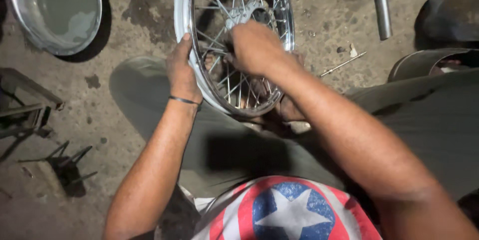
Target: The person sits on the floor and uses a small tool to tighten the nipples on the spokes of a bicycle wheel. They rotate the wheel to access different spokes and continue the process around the rim.
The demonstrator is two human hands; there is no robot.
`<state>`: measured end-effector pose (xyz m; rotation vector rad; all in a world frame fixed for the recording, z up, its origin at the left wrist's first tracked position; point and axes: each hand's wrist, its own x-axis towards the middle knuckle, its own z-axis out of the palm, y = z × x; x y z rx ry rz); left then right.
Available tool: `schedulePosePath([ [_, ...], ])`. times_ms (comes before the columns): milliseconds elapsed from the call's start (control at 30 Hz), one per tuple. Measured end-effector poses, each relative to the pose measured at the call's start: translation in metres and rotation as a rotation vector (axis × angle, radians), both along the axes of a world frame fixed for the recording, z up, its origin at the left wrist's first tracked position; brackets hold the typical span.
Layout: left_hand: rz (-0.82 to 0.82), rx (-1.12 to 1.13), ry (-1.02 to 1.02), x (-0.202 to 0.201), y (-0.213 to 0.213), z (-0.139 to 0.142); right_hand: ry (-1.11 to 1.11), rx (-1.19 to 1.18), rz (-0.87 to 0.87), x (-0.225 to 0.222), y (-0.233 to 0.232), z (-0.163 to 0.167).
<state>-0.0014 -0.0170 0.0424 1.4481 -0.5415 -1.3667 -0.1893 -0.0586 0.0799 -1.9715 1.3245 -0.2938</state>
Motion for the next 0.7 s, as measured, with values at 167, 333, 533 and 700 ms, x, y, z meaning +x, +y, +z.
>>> schedulePosePath([
  [167, -0.029, -0.138, -0.032, -0.004, 0.002, -0.002, -0.162, -0.369, 0.057, 0.0, -0.028, 0.017],
  [333, -0.027, 0.021, 0.07, -0.005, 0.002, 0.001, -0.106, -0.018, 0.07, -0.005, 0.008, 0.012],
  [533, 0.028, -0.012, 0.034, -0.003, 0.003, 0.001, -0.031, 0.064, 0.163, 0.003, 0.021, 0.005],
  [700, -0.028, -0.017, 0.011, -0.005, 0.002, 0.0, -0.016, -0.273, 0.123, 0.002, -0.019, 0.018],
])
